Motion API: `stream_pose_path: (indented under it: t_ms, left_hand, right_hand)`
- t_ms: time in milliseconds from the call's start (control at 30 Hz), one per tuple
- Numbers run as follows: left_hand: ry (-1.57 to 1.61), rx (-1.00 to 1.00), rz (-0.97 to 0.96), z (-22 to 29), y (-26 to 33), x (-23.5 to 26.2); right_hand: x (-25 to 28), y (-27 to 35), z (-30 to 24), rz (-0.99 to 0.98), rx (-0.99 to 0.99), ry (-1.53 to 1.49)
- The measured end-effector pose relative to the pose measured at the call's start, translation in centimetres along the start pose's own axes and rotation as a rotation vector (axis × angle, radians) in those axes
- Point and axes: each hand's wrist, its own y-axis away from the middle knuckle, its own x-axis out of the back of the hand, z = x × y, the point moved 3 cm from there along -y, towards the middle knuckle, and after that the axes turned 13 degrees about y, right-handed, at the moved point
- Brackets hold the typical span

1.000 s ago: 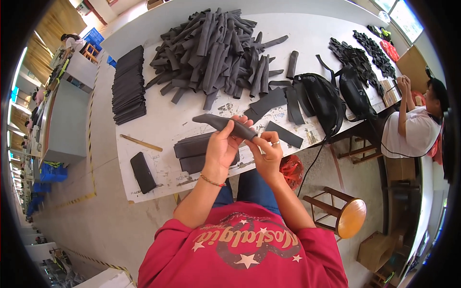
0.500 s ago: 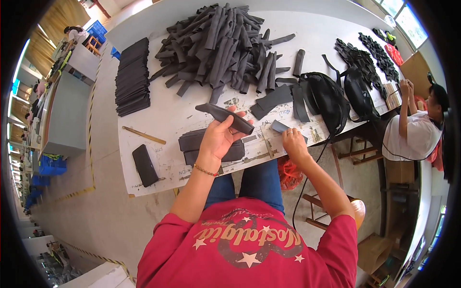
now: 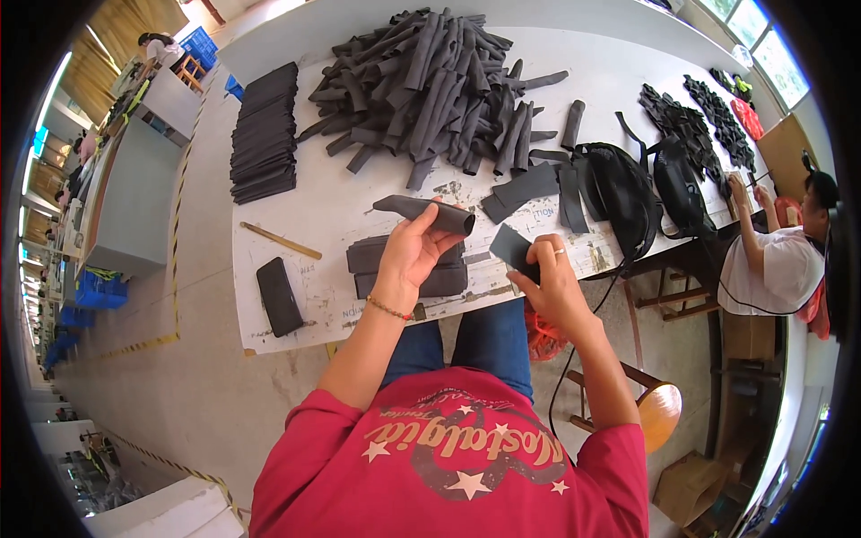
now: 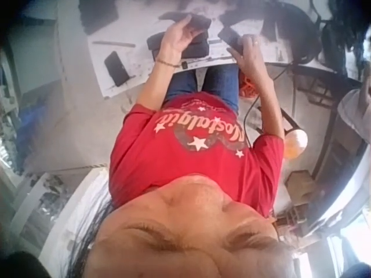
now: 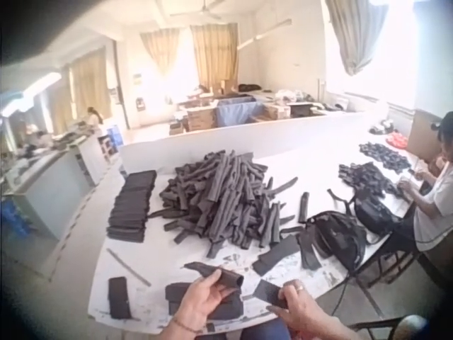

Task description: The recorder is picking up, inspecting, and sorting dark-colored rectangular components on a workbench in a factory setting.

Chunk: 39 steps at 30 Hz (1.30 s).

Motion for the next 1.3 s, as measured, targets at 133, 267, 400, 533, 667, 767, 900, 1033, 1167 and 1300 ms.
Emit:
stream_pose_path:
  t_ms: [133, 267, 400, 533, 667, 767, 900, 1033, 1167, 1300]
  left_hand:
    - [-0.017, -0.004, 0.027, -0.1, -0.1, -0.2]
    - [-0.038, -0.026, 0.042, -0.1, 0.3, -0.6]
    - [-0.06, -0.037, 0.032, 0.0, 0.9, -1.3]
    - [-0.088, -0.011, 0.016, 0.0, 1.5, -2.3]
    - [-0.069, 0.003, -0.024, 0.0, 1.6, -2.3]
    - [-0.055, -0.002, -0.029, -0.2, 1.8, -2.8]
    - [-0.148, -0.122, -0.035, -0.8, 3.0, -4.7]
    - [-0.279, -0.294, -0.097, -0.6, 4.6, -6.4]
    - [-0.174, -0.173, -0.319, -1.6, 2.9, -5.6]
    - [-0.279, -0.327, -0.36, -2.1, 3.4, -5.9]
  right_hand:
    - [0.9, 0.2, -1.6, 0.155, 0.172, 0.052]
    - [1.0, -0.2, -2.6, 0.198, 0.031, -0.095]
    - [0.1, -0.3, -2.2, 0.224, 0.026, -0.117]
    - [0.2, -0.9, -2.5, 0.296, 0.133, 0.086]
    - [0.4, -1.2, -2.7, 0.372, 0.216, 0.264]
    - [0.4, -1.3, -3.5, 0.434, 0.264, 0.371]
    - [-0.5, -1.6, -4.8, 0.472, 0.263, 0.399]
    - [-1.7, -1.7, -6.0, 0.419, 0.203, 0.334]
    - [-4.2, -1.8, -8.0, 0.469, 0.148, -0.028]
    - [-6.3, -2.0, -7.6, 0.463, 0.125, -0.036]
